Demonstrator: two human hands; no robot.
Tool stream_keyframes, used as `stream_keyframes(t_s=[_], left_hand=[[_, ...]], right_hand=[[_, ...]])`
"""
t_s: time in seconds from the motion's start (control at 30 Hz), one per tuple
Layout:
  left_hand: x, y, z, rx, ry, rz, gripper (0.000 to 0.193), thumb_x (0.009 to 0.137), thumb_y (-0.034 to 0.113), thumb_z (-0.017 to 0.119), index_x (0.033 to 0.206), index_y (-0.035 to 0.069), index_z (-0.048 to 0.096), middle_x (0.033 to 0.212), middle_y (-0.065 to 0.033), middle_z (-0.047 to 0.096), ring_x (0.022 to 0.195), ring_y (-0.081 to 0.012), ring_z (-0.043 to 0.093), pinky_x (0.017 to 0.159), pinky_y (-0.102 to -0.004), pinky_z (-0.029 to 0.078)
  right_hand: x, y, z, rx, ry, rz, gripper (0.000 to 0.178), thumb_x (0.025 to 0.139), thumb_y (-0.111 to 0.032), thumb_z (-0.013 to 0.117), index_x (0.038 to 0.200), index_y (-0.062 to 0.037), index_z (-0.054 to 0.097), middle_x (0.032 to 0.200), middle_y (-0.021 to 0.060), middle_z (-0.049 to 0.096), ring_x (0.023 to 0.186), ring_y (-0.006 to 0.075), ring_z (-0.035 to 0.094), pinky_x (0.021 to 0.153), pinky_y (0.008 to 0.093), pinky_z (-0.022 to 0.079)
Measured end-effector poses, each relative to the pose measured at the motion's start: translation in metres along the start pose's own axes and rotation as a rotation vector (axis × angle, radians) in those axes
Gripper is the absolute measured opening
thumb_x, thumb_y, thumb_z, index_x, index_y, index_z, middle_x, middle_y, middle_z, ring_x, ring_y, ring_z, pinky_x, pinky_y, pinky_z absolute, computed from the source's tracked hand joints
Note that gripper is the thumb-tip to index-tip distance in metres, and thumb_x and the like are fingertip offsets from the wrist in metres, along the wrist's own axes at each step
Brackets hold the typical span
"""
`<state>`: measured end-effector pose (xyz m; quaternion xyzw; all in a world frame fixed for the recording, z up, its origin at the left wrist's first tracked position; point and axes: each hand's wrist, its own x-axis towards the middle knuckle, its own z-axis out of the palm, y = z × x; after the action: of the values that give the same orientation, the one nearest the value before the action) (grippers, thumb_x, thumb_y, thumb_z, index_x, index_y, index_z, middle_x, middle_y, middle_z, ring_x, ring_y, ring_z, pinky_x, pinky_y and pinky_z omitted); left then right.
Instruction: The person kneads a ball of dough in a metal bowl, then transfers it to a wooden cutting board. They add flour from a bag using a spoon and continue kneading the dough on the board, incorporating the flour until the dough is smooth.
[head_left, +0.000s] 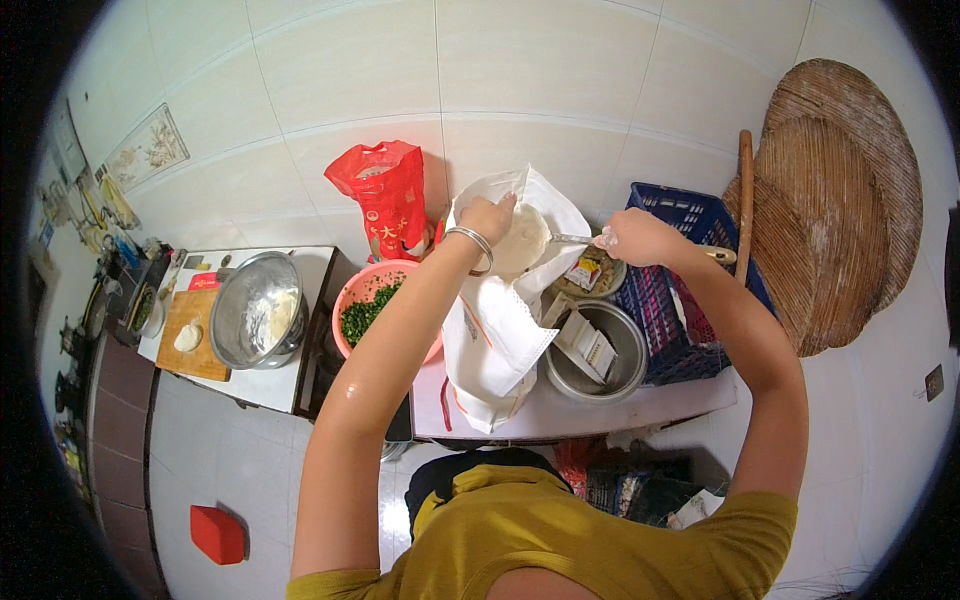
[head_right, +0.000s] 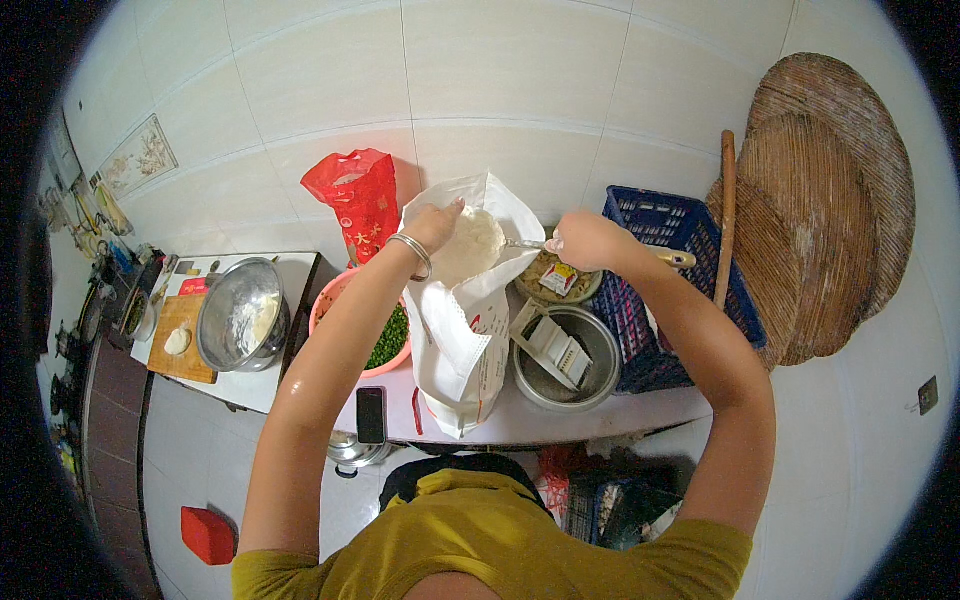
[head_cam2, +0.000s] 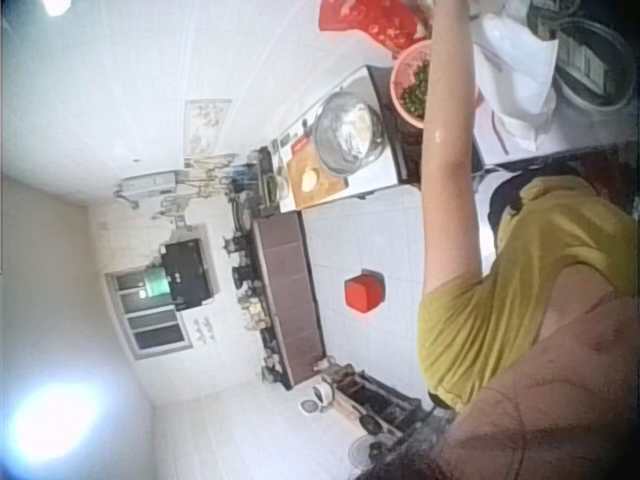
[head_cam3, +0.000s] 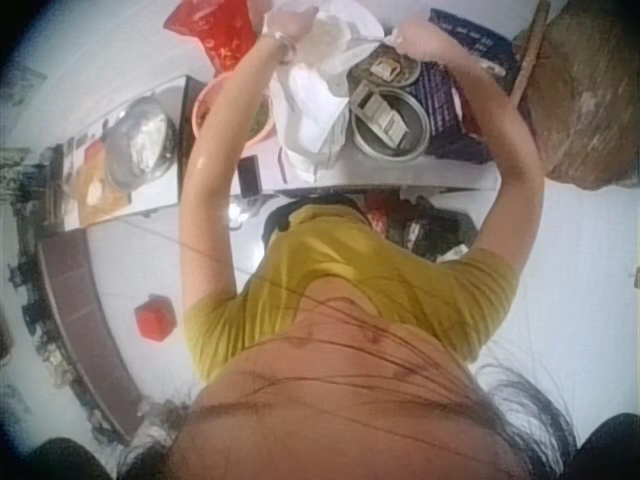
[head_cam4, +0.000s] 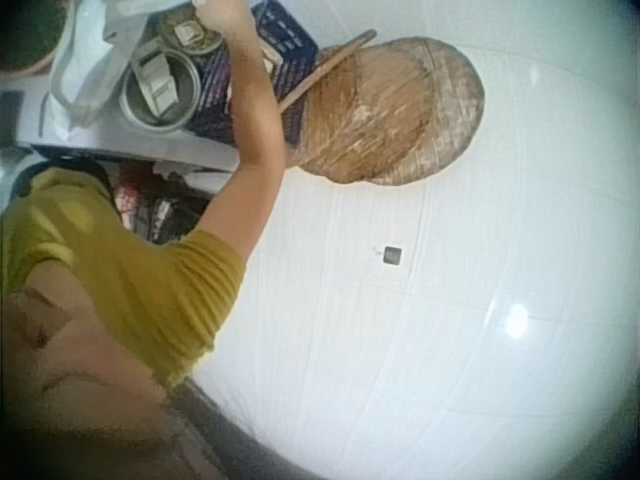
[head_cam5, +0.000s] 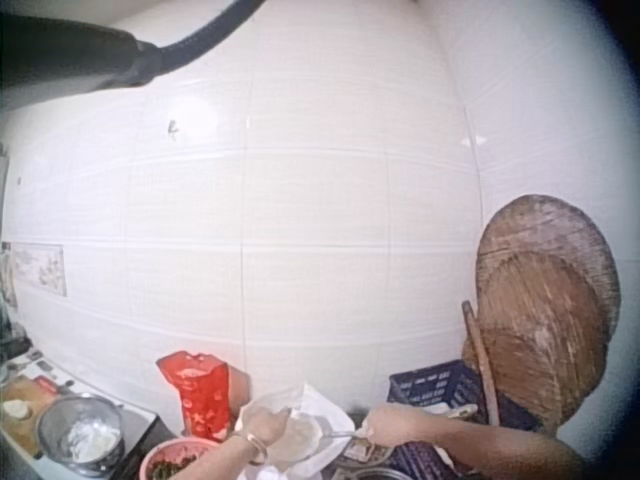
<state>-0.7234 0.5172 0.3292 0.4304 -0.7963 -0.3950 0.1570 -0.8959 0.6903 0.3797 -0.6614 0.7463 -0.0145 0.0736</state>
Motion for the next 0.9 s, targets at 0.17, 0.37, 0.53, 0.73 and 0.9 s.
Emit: stream_keyframes(t_s=[0.17, 0.37, 0.53, 0.73, 0.9], left_hand=[[0.029, -0.028, 0.013, -0.021, -0.068, 0.164, 0.077, 0.089, 0.055, 0.027, 0.12, -0.014, 0.04, 0.121, -0.0392, 0.039, 0.117, -0.0443, 0.04, 0.099, -0.0415, 0.032], [-0.009, -0.016, 0.015, 0.27, -0.033, 0.405, 0.079, 0.09, 0.055, 0.017, 0.121, -0.015, 0.038, 0.122, -0.0368, 0.039, 0.118, -0.0455, 0.038, 0.101, -0.0416, 0.029], [0.042, -0.048, 0.015, 0.08, -0.05, 0.198, 0.071, 0.091, 0.051, 0.022, 0.123, -0.011, 0.038, 0.123, -0.0325, 0.043, 0.113, -0.0357, 0.047, 0.098, -0.0383, 0.034], [-0.008, -0.005, 0.011, -1.071, 0.012, -0.262, 0.049, 0.093, 0.041, 0.032, 0.128, 0.008, 0.04, 0.119, -0.0117, 0.051, 0.112, -0.0237, 0.048, 0.093, -0.0391, 0.036], [-0.026, 0.01, 0.004, -1.144, 0.072, -0.291, 0.045, 0.092, 0.041, 0.031, 0.121, 0.009, 0.045, 0.115, -0.0101, 0.054, 0.105, -0.0227, 0.052, 0.088, -0.042, 0.039]], right_hand=[[-0.002, -0.004, -0.003, 0.112, -0.066, 0.037, 0.037, 0.085, -0.029, 0.053, 0.066, 0.0009, 0.061, 0.057, 0.0212, 0.054, 0.053, 0.0346, 0.051, 0.055, 0.0428, 0.041], [-0.007, -0.005, -0.005, 0.429, -0.257, 0.241, 0.037, 0.088, -0.027, 0.051, 0.058, -0.0056, 0.05, 0.045, 0.0, 0.039, 0.035, 0.0104, 0.032, 0.033, 0.028, 0.022], [0.003, 0.008, -0.011, 0.639, -0.377, 0.318, 0.037, 0.09, -0.028, 0.049, 0.061, -0.0052, 0.048, 0.044, -0.0033, 0.032, 0.035, 0.0084, 0.025, 0.035, 0.0267, 0.018], [0.008, 0.012, -0.035, 0.593, -0.466, 0.338, 0.037, 0.09, -0.03, 0.049, 0.061, -0.0079, 0.048, 0.044, -0.0054, 0.032, 0.036, 0.0072, 0.024, 0.036, 0.0258, 0.019], [0.015, 0.015, -0.06, 0.595, -0.496, 0.33, 0.035, 0.09, -0.032, 0.049, 0.063, -0.008, 0.048, 0.045, -0.0063, 0.03, 0.036, 0.0064, 0.024, 0.034, 0.0245, 0.018]])
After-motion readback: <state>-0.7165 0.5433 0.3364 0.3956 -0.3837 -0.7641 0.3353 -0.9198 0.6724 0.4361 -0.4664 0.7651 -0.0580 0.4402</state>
